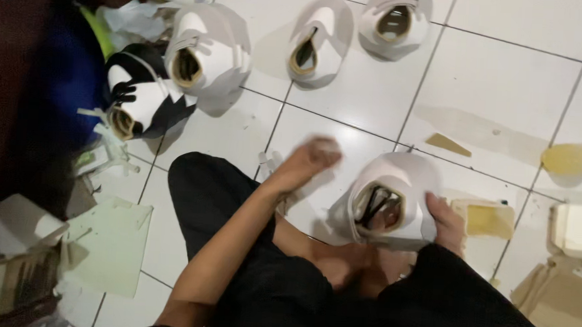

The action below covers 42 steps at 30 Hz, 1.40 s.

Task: The person sits on the floor and assembles white shoe uppers by attaching white straps. They use a brush to apply adhesive to the straps and then press them onto the shoe, repeating the process for multiple straps on different shoes.

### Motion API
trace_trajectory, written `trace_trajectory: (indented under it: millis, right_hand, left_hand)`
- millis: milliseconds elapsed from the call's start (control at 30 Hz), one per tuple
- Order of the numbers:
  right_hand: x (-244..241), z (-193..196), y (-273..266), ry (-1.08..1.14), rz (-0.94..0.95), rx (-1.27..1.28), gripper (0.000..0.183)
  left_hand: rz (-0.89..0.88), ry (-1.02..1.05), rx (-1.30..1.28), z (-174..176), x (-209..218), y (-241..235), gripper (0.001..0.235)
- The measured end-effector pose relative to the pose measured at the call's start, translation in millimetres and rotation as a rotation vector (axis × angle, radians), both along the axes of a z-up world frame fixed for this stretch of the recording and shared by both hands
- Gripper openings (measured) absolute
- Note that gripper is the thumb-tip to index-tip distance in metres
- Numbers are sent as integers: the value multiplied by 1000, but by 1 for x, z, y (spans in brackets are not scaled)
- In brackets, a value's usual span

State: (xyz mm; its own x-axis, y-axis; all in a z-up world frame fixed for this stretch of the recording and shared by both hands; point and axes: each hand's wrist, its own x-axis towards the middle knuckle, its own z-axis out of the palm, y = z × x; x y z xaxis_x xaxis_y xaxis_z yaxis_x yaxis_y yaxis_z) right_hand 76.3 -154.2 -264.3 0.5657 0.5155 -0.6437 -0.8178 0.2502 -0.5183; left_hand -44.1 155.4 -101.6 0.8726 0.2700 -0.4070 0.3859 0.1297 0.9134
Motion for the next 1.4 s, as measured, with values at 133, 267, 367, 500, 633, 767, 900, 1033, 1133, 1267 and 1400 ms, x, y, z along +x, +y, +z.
trace_trajectory:
  millis: [133, 267, 367, 500, 633, 767, 900, 1033, 1133, 1267, 1400]
  right_hand:
    - [-26, 227, 88, -158, 173, -280, 76]
    - [-29, 218, 99, -540, 757, -462, 46]
    - [-29, 201, 93, -882, 869, -324, 45]
    - [-24, 185, 88, -698, 866, 80, 46]
    - [-17, 199, 86, -542, 738, 188, 44]
    - [-13, 185, 70, -508, 613, 15, 35]
    - [-11, 170, 59, -498, 512, -89, 33]
    - [-8, 152, 49, -454, 465, -79, 32]
    - [-6, 148, 47, -419, 414, -100, 32]
    - [-5, 147, 53, -255, 409, -168, 30]
    - [-3, 156, 58, -225, 458, -206, 31]
  left_hand:
    - [289, -112, 124, 73, -4, -4, 27]
    - [-142, -97, 553, 108, 1, -32, 32]
    - [-230, 59, 633, 115, 11, -35, 47]
    - [-119, 132, 393, 99, 25, -22, 62]
    - [-56, -209, 603, 98, 66, -2, 44]
    - [4, -696, 1240, 78, 140, 26, 17]
    - [-59, -694, 1496, -16, 234, 59, 23]
    - [-198, -433, 1645, -107, 253, 65, 13]
    - [-137, -502, 1618, -126, 241, 65, 26]
    - [-176, -408, 1719, -135, 240, 77, 45]
    - [-73, -504, 1585, -122, 251, 76, 15]
